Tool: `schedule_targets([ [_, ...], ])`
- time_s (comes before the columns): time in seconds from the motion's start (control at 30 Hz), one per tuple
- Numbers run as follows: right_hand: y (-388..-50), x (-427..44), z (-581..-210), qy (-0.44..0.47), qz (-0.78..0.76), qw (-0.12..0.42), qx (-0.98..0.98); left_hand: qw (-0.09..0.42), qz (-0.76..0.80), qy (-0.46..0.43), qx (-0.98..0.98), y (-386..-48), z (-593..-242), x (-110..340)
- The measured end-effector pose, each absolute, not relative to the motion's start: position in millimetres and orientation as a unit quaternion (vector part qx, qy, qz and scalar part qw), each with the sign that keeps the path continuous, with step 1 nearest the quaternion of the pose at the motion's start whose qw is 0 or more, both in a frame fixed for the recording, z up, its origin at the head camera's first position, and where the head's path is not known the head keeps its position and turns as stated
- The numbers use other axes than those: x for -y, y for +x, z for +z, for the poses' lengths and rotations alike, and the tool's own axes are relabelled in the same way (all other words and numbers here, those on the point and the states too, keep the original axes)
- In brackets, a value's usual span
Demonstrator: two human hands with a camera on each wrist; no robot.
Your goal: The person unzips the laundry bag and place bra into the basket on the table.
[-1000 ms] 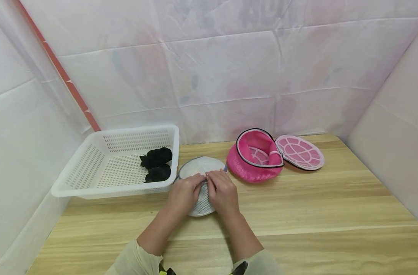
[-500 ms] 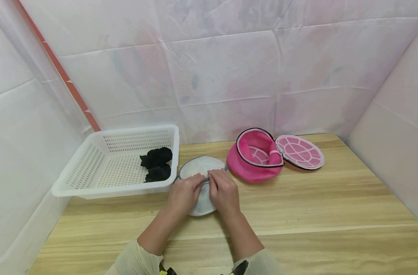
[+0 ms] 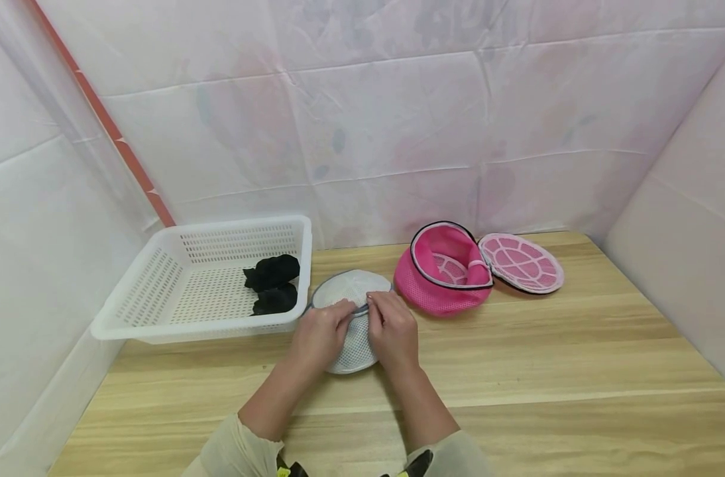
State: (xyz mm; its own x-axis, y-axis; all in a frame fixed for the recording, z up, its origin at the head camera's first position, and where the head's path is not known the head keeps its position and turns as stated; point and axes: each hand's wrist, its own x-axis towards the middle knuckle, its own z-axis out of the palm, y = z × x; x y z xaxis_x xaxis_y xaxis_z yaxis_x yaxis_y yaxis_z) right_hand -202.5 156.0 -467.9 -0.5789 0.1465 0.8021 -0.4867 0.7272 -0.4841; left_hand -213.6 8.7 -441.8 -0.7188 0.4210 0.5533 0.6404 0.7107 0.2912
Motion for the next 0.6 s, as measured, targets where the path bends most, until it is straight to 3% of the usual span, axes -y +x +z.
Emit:
schedule_targets([
  [0.6,-202.7,-155.7,-468.5,0.117,0.342,0.451,0.816,0.249,-0.228,-0.315,0.887,-210.5,-441.0,-10.3],
])
